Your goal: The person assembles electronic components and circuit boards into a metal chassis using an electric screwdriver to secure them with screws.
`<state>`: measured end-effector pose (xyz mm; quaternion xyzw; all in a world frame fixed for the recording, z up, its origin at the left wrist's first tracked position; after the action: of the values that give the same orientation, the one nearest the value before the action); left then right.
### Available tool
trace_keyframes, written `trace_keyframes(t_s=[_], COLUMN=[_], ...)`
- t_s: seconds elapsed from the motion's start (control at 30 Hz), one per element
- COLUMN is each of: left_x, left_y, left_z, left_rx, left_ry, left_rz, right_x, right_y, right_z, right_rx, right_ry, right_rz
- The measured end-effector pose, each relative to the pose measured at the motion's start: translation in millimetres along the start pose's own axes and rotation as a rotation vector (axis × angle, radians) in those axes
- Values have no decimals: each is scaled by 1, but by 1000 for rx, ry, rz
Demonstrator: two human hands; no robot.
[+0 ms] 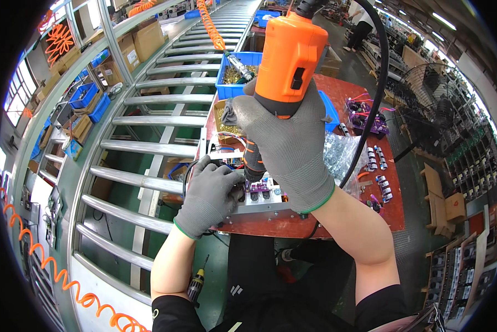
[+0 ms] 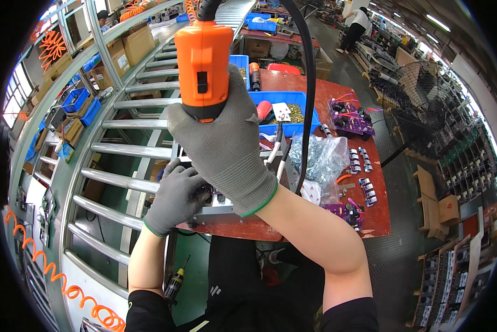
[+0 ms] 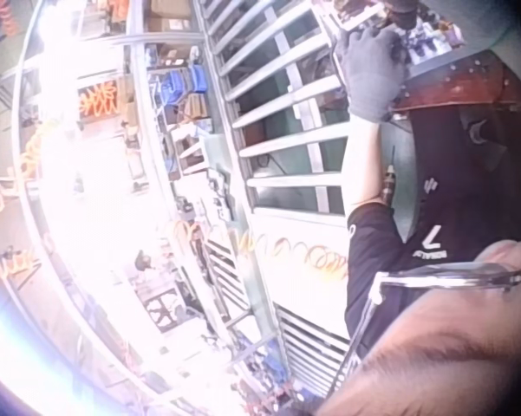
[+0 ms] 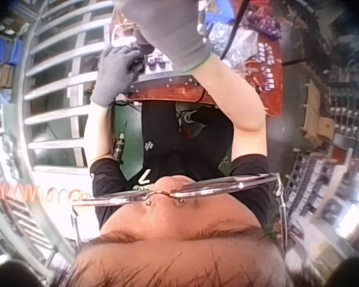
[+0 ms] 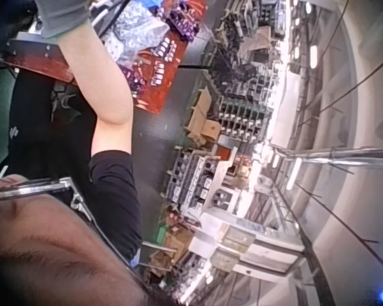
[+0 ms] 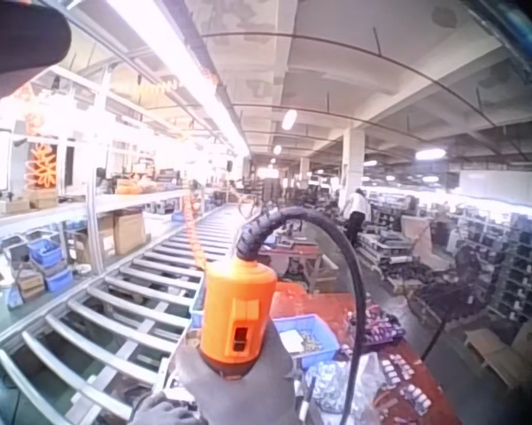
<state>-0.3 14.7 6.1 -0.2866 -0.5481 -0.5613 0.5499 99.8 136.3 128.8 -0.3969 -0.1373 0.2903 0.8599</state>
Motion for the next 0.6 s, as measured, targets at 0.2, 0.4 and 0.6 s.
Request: trace_keyframes(t_s=[0.2, 0.4, 0.6], left_x=[-1, -2, -2], left_y=[0, -1, -1], left_z=[0, 0, 0], left_rx=[8, 9, -1], left_ry=[2, 11, 36], left_rz=[-5, 5, 16], right_x=[0, 0, -2], right_y=[1, -3, 0], right_z=[-3, -3, -5], right_rx=[-43, 19, -23], right_ry=[-19, -8, -14], right_rz=[61, 40, 80])
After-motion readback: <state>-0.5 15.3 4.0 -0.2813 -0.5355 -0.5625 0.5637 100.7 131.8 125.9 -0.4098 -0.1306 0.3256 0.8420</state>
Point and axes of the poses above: each hand's wrist, its own z-axis towards the middle knuckle, its own x-axis out of the back of the hand, y = z × x, the point moved 1 cm from there along z, towards the middle knuckle, and after that the axes turned 2 degrees about x, right-handed, at the moved point
